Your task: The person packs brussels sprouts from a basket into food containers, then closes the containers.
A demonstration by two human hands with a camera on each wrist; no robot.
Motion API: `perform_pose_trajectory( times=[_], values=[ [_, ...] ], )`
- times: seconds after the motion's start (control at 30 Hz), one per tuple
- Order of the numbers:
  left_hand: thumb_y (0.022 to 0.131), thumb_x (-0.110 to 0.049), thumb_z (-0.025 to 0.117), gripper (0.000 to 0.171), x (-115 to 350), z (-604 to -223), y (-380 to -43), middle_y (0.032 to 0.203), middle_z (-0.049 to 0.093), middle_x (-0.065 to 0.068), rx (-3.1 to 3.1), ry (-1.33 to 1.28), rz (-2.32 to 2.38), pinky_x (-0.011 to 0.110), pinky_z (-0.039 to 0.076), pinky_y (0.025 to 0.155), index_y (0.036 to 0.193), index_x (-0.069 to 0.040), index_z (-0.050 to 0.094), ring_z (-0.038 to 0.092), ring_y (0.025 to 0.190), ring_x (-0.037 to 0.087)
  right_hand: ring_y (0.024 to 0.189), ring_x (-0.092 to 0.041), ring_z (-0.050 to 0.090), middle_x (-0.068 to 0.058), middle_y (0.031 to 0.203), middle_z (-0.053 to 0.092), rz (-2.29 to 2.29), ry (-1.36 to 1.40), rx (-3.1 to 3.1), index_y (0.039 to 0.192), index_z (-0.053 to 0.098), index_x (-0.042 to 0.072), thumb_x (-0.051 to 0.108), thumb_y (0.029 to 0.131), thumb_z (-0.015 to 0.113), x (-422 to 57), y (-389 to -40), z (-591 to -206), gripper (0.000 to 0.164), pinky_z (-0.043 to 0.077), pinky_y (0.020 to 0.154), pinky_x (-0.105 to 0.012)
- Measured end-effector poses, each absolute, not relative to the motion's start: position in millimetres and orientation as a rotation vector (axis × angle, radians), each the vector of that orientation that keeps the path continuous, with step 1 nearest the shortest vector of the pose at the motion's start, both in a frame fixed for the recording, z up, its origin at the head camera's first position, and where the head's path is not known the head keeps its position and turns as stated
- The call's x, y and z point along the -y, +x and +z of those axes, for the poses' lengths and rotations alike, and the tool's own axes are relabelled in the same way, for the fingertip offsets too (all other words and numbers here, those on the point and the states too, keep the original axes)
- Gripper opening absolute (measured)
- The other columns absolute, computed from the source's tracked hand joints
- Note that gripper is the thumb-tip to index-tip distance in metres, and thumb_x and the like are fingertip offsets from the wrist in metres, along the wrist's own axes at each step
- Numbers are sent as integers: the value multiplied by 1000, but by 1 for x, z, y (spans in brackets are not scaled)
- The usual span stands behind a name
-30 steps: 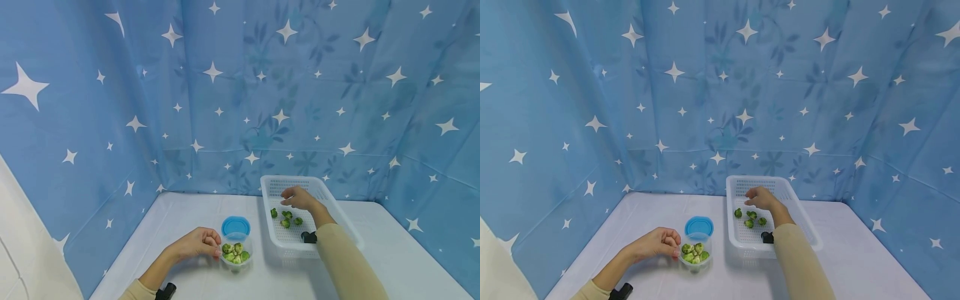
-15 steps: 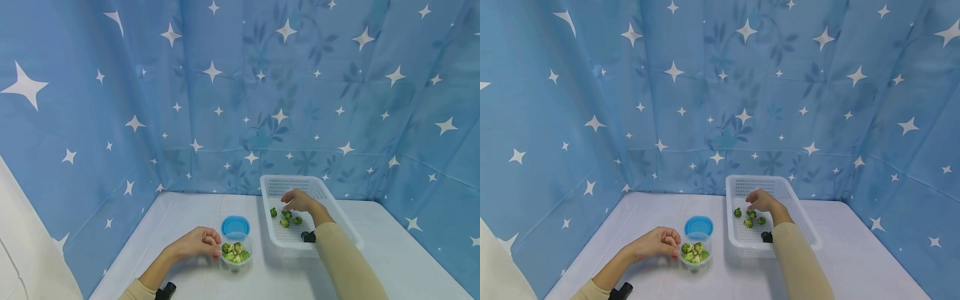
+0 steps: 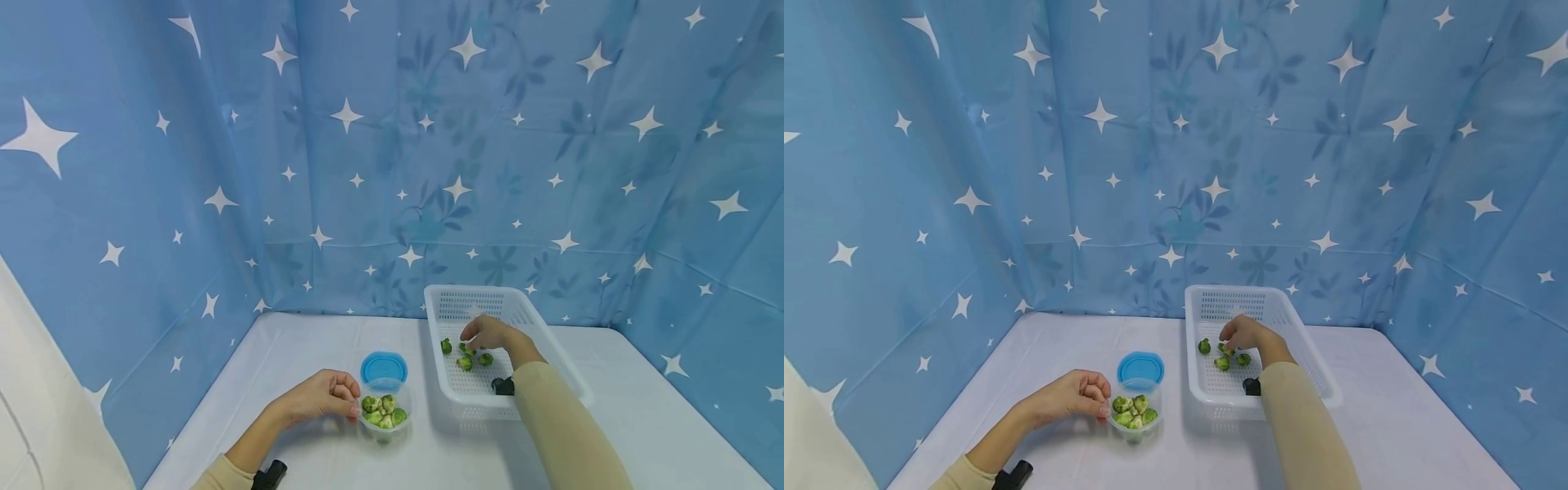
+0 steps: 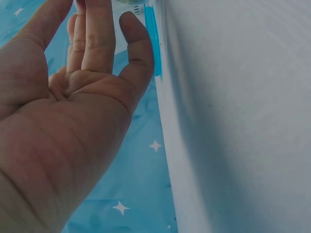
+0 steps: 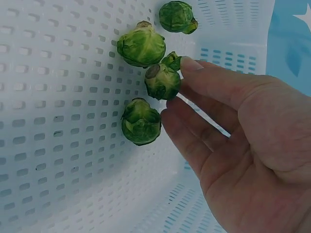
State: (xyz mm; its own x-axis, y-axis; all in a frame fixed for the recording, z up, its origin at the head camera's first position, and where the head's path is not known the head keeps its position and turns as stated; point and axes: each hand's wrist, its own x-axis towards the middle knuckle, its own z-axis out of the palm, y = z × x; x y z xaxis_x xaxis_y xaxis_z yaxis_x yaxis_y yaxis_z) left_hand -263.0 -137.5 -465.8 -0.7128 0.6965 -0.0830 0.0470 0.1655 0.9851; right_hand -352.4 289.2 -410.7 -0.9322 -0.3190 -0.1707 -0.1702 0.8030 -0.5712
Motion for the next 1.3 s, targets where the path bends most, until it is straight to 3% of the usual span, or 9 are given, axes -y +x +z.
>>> perform_pose_trajectory(
  times=[0.43,0.67,0.9,1.0,1.2,1.3],
  values=[
    [94,-15,78,33,138,-466,-263,86,77,1,-1916,703,1588,38,60,87,115,5,62,75,86,20,105,-27,71,-11,113,75,-762,-331,-2775,113,76,2,1,92,74,-290,-355,-415,21,60,91,-47],
    [93,-15,79,34,138,-466,-262,86,77,1,-1919,699,1587,38,60,88,115,5,63,76,86,20,90,-18,70,-5,101,75,-774,-331,-2786,101,77,4,3,90,78,-291,-356,-416,11,60,85,-44],
    [94,-14,77,31,137,-466,-262,87,77,2,-1913,703,1593,39,60,87,114,4,63,75,86,20,80,-21,66,-4,88,72,-795,-304,-2782,90,73,4,1,89,78,-288,-356,-416,6,58,79,-42],
    [94,-14,78,30,137,-467,-262,88,77,2,-1917,697,1593,39,60,86,114,3,63,75,85,20,80,-20,64,-3,88,70,-796,-284,-2779,91,72,5,-1,89,78,-287,-355,-417,9,57,78,-41],
    [93,-16,79,30,137,-469,-263,89,78,3,-1924,694,1589,38,60,86,113,1,64,75,86,20,94,-21,70,-8,105,74,-786,-291,-2765,111,77,5,-1,90,77,-288,-356,-415,23,60,87,-44],
    [94,-16,79,30,137,-469,-263,88,78,2,-1921,700,1588,38,60,87,113,2,64,76,86,20,96,-21,71,-7,107,75,-782,-295,-2763,113,79,5,-2,89,76,-288,-356,-416,25,61,88,-45]
  ],
)
